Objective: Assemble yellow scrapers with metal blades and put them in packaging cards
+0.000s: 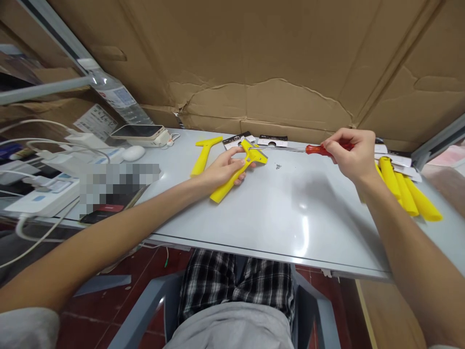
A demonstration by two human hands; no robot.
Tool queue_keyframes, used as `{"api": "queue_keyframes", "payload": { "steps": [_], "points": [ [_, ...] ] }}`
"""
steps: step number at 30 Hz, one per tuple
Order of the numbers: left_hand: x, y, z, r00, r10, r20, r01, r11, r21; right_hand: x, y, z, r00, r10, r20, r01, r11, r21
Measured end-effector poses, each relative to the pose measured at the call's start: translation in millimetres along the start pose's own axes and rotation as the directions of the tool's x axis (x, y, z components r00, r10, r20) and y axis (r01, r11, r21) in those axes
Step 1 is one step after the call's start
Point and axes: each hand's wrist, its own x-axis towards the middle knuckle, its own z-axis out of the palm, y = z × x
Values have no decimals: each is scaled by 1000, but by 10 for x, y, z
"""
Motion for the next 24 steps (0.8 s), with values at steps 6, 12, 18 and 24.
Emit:
{"api": "queue_keyframes", "payload": {
  "steps": [6, 12, 18, 24],
  "points": [
    [-1, 2, -1, 1000, 0, -3, 0, 1000, 1, -3, -6, 3, 1000, -12, -10, 11, 1000, -15],
    [-8, 20, 8, 1000, 3, 7, -3, 999, 49, -21, 25, 6, 1000, -6, 2, 6, 1000, -28],
    [-17, 21, 21, 1000, -2, -13, 2, 999, 39, -43, 29, 15, 1000, -26, -1, 26, 996, -85],
    [-16, 18, 13, 1000, -13, -6, 13, 1000, 8, -35, 42, 14, 1000, -7, -5, 7, 999, -50]
  ]
}}
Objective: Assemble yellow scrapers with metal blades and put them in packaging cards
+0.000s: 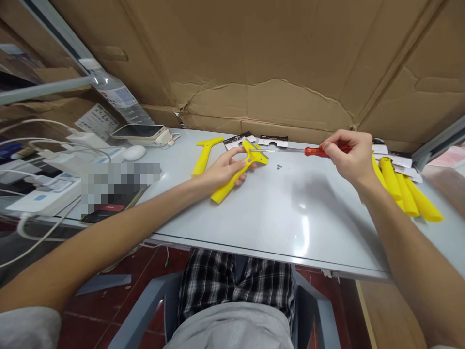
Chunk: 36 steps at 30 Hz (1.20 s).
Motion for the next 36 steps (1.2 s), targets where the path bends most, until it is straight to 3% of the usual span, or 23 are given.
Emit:
{"api": "queue_keyframes", "payload": {
  "steps": [17, 26, 36],
  "points": [
    [11, 17, 0, 999, -22, -24, 23, 1000, 7, -45, -113, 22, 996, -24, 83, 31, 996, -78],
    [14, 18, 8, 999, -28, -26, 29, 999, 29, 59, -7, -55, 994, -100, -41, 98, 994, -45],
    [27, -6, -13, 1000, -17, -13, 17, 999, 29, 45, -29, -16, 996, -86, -34, 83, 994, -77]
  ]
}}
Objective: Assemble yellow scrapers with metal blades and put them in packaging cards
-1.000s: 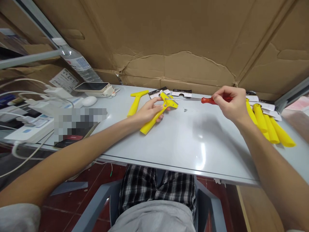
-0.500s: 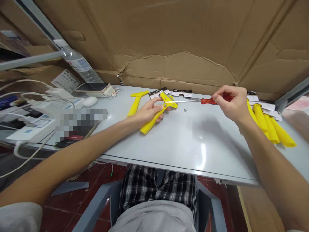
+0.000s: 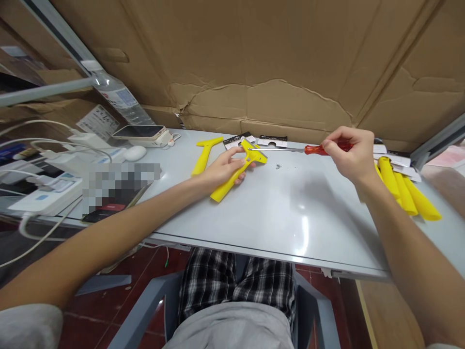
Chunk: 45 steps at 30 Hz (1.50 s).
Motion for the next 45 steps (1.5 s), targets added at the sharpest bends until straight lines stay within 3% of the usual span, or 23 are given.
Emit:
{"api": "queue_keyframes", "payload": {
  "steps": [24, 29, 34, 38, 41, 43, 45],
  "points": [
    [-5, -10, -2, 1000, 13, 15, -14, 999, 34, -22, -6, 6, 1000, 0, 28, 0, 1000, -9],
    [-12, 8, 7, 1000, 1, 1, -1, 999, 36, -43, -57, 15, 998, -52, 28, 52, 998, 19],
    [-24, 10, 17, 1000, -3, -20, 4, 999, 47, -64, -145, 40, 994, -102, -47, 107, 986, 127],
    [-10, -6, 14, 999, 1, -38, 1, 999, 34, -141, -199, 87, 968, -246, 49, 238, 963, 127],
    [10, -15, 3, 998, 0, -59, 0, 1000, 12, -205, -222, 84, 963, -242, 115, 240, 970, 28],
    [20, -18, -5, 998, -3, -61, 3, 1000, 1, -219, -240, 52, 972, -193, 132, 210, 969, -129],
    [26, -23, -13, 999, -4, -53, 4, 1000, -3, -212, -269, 15, 966, -221, 137, 249, 937, -245]
  ]
}}
